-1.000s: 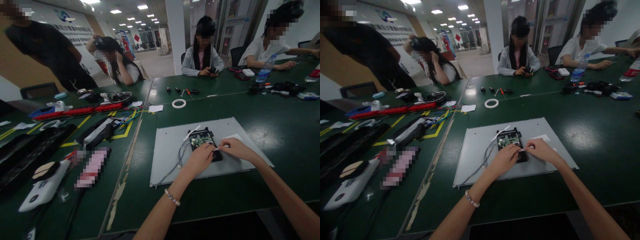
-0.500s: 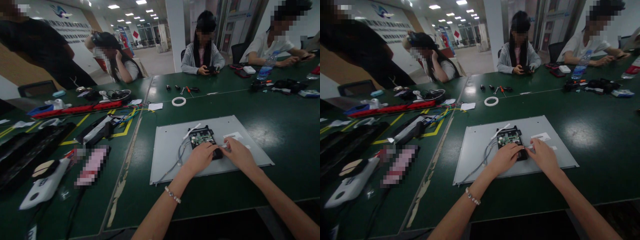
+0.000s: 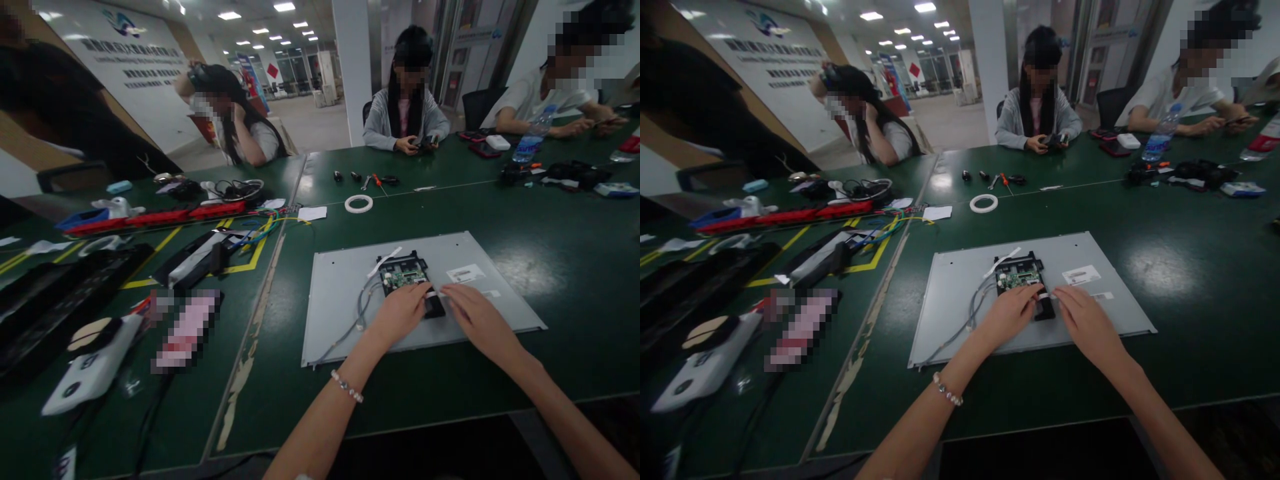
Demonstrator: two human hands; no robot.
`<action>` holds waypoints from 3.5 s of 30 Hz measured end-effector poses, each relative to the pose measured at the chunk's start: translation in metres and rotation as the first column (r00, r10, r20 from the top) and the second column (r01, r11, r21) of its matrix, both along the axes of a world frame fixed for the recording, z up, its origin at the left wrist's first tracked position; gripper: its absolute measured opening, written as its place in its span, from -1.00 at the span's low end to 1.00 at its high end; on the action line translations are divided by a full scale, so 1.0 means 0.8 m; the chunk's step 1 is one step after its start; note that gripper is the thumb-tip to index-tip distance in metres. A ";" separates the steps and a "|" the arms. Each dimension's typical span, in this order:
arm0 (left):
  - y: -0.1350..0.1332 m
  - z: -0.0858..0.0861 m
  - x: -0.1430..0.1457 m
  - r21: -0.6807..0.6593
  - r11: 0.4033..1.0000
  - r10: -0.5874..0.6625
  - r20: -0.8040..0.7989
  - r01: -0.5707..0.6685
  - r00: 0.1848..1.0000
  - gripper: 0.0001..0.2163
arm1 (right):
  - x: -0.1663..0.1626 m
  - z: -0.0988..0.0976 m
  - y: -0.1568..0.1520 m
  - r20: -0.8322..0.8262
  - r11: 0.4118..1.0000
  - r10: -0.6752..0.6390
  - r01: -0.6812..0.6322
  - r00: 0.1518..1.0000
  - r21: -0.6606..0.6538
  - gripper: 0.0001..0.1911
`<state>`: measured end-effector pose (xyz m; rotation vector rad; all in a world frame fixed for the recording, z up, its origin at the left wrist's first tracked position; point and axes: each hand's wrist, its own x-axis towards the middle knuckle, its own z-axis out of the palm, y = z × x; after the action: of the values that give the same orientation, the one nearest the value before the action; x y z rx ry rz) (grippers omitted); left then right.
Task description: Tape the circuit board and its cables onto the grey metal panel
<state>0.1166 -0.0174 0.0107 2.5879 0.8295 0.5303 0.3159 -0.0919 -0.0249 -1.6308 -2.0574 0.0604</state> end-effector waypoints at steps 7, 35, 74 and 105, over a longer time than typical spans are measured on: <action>0.001 0.003 0.000 -0.022 0.998 0.052 -0.027 -0.053 0.998 -0.73 | 0.007 -0.019 -0.023 0.180 0.994 -0.046 0.062 0.983 -0.085 -0.46; 0.052 0.023 -0.042 -0.593 0.764 0.637 0.632 -0.255 0.441 -0.87 | -0.229 0.077 -0.112 -0.759 0.737 0.123 -0.570 0.640 -0.362 -0.63; 0.090 0.021 -0.104 -0.467 0.749 0.660 0.588 -0.470 0.467 -0.86 | -0.154 0.067 0.039 -0.747 0.941 -0.090 -0.190 0.659 -0.281 -0.72; 0.067 0.033 -0.108 -0.090 0.842 0.539 0.202 -0.532 0.818 -0.84 | -0.181 0.026 0.068 -0.685 0.848 -0.097 -0.301 0.722 -0.437 -0.71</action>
<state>0.0301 0.0358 0.0371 2.1862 1.4807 0.9327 0.1711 -0.0373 -0.0043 -1.4308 -1.5786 1.1958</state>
